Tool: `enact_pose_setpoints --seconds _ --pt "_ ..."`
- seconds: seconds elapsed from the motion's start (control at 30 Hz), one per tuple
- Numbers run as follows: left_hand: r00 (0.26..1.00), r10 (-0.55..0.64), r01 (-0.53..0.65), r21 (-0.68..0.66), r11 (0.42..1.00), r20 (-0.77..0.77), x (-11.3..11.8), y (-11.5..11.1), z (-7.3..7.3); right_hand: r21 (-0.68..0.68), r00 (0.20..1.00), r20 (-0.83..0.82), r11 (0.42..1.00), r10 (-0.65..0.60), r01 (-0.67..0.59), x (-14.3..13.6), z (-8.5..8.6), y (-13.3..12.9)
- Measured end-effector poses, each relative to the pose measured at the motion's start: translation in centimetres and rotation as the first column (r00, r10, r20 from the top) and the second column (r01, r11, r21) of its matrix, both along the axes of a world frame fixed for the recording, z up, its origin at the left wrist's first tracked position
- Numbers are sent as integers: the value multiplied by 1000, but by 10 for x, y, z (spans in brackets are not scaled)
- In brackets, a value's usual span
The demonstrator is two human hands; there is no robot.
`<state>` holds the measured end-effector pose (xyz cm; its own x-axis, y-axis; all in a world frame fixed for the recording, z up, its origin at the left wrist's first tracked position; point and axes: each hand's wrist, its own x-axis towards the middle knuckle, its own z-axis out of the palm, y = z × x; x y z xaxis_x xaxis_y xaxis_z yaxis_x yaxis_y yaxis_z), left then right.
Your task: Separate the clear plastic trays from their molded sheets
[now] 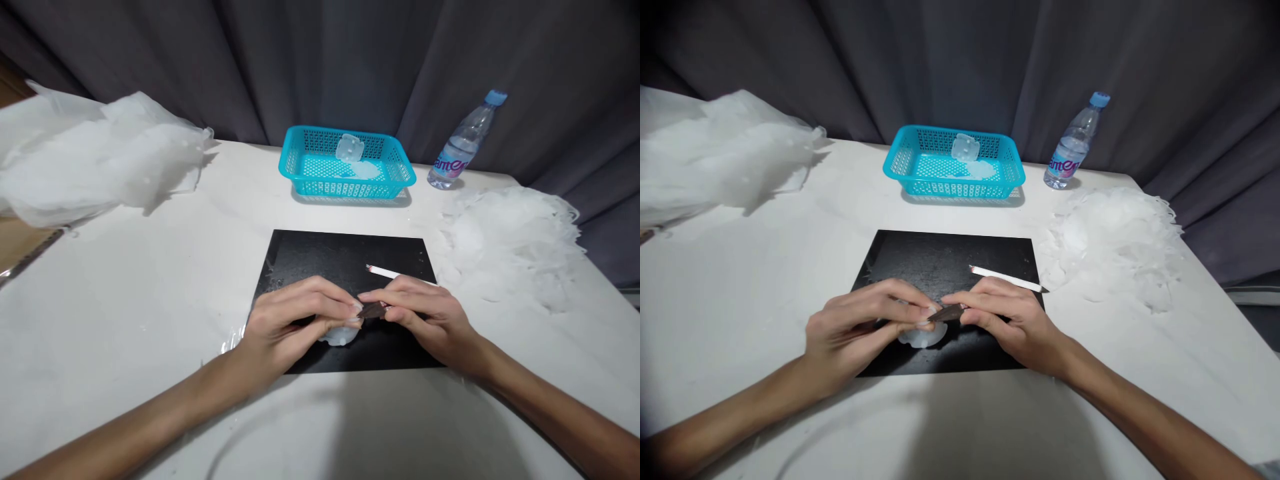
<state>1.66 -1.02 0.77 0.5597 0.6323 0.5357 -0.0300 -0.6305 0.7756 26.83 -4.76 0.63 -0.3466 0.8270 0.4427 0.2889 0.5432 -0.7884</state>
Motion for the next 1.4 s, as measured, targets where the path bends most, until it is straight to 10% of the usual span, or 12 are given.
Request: enact_pose_setpoints --seconds 1.4 --pt "1000 -11 12 61 998 -9 -3 1 -3 -5 1000 -10 1000 -17 17 -1 -1 -3"
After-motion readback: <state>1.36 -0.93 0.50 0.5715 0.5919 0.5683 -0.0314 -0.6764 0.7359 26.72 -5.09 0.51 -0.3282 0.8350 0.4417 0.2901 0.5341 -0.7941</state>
